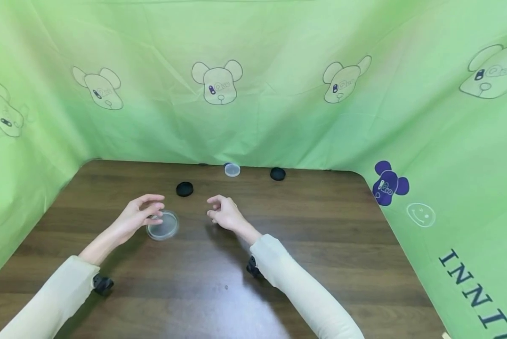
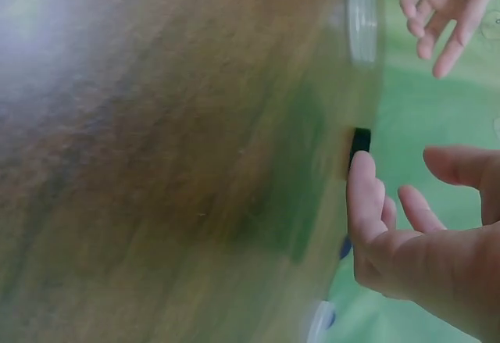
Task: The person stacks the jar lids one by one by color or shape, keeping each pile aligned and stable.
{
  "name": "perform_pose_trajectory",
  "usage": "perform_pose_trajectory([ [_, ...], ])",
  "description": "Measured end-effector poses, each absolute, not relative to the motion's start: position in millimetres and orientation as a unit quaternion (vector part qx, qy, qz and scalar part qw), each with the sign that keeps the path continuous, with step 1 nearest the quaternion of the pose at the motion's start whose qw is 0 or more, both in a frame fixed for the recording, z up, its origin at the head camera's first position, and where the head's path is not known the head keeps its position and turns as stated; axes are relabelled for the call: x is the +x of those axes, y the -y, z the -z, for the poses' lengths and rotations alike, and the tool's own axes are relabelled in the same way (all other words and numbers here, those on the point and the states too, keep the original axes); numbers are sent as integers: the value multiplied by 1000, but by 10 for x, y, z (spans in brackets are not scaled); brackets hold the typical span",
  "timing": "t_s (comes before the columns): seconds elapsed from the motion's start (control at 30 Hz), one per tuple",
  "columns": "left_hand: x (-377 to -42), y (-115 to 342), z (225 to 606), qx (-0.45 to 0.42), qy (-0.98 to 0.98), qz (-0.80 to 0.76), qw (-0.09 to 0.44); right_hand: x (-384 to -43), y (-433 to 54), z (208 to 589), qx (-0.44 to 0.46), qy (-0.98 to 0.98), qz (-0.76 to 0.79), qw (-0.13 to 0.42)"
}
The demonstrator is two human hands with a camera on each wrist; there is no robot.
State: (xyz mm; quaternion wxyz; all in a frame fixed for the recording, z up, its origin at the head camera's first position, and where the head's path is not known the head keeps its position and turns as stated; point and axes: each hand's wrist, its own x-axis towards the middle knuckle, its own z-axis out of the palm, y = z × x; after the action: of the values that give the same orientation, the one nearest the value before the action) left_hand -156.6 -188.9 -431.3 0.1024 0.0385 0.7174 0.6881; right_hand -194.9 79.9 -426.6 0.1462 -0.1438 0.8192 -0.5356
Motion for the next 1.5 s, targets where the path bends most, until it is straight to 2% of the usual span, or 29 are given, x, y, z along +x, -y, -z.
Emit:
perform_pose_trajectory([
  [0.43, -1682, 1648, 4327, 30, -687, -716, 124, -1946, -998, 4315, -97, -773, 601, 178],
  [0.97, -1809, 1165, 4279, 16, -667, -731, 143, -2014, -1136, 4329, -64, -756, 626, 182],
  [1.5, -1948, 978, 4308, -26, -690, -709, 143, -2168, -1375, 4297, -56, -767, 613, 182],
])
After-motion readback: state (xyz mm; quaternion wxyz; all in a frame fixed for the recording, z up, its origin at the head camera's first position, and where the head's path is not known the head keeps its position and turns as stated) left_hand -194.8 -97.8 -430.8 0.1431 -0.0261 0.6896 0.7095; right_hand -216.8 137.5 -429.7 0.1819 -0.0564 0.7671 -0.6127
